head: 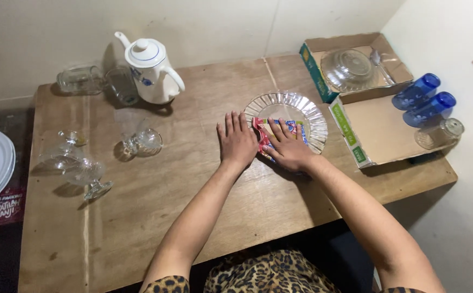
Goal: Wiping a clear glass plate with a patterned cloth.
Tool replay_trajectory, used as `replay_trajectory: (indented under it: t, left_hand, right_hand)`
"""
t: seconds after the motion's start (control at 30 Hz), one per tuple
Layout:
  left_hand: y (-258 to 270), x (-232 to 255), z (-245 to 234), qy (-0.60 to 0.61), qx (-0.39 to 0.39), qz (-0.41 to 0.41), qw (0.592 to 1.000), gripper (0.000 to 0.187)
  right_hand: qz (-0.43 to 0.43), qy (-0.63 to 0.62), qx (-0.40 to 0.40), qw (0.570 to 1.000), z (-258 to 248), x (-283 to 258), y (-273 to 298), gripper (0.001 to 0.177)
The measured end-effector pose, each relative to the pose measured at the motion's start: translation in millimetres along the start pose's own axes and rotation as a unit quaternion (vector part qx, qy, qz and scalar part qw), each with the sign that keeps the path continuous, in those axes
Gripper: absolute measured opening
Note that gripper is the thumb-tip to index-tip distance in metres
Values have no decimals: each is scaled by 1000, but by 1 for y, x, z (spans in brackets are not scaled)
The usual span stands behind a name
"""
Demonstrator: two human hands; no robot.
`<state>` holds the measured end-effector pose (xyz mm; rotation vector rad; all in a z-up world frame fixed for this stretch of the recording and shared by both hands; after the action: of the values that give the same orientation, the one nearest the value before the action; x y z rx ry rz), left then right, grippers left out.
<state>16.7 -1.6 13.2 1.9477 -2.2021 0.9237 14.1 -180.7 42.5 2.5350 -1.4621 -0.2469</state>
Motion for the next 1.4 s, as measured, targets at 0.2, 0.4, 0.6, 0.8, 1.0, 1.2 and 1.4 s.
replay_trajectory:
  t: [0.2, 0.4, 0.6, 0.8, 1.0, 1.2, 1.4]
  left_hand:
    - [1, -1, -2, 8, 8, 1, 1000, 62]
    - [1, 0, -4, -1, -6, -4, 1000, 67]
    - [-1, 5, -15, -9, -25, -2, 1000, 62]
    - [-1, 3, -10, -15, -76, -2, 997, 63]
    - [-3, 7, -17, -22, -112, -13, 993, 60]
    - [-4, 13, -21, -16, -129, -29, 991, 60]
    - [-5, 18, -23, -15, -143, -53, 988, 59]
  right_hand:
    - [-108, 32, 51, 992, -10, -2, -15, 59]
    - [-165, 74, 116, 977, 2, 13, -41, 60]
    - [-216, 66, 166, 960, -8, 21, -59, 64]
    - [-195, 3, 141, 971, -25, 34, -74, 65]
    - [-154, -22, 154, 976, -28, 46, -94, 65]
    - [-103, -44, 169, 979, -22, 55, -110, 65]
    - [-68, -51, 196, 977, -16, 60, -123, 66]
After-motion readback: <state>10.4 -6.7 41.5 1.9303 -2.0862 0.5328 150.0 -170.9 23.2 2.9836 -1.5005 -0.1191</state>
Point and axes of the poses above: each hand's wrist, its own y-axis away from the middle knuckle, its own z-axis out of the palm, x = y × z, the point moved 2 cm from there along -y, towards the middle knuckle, and after that the axes turned 5 degrees about y, right-handed, at the moved point
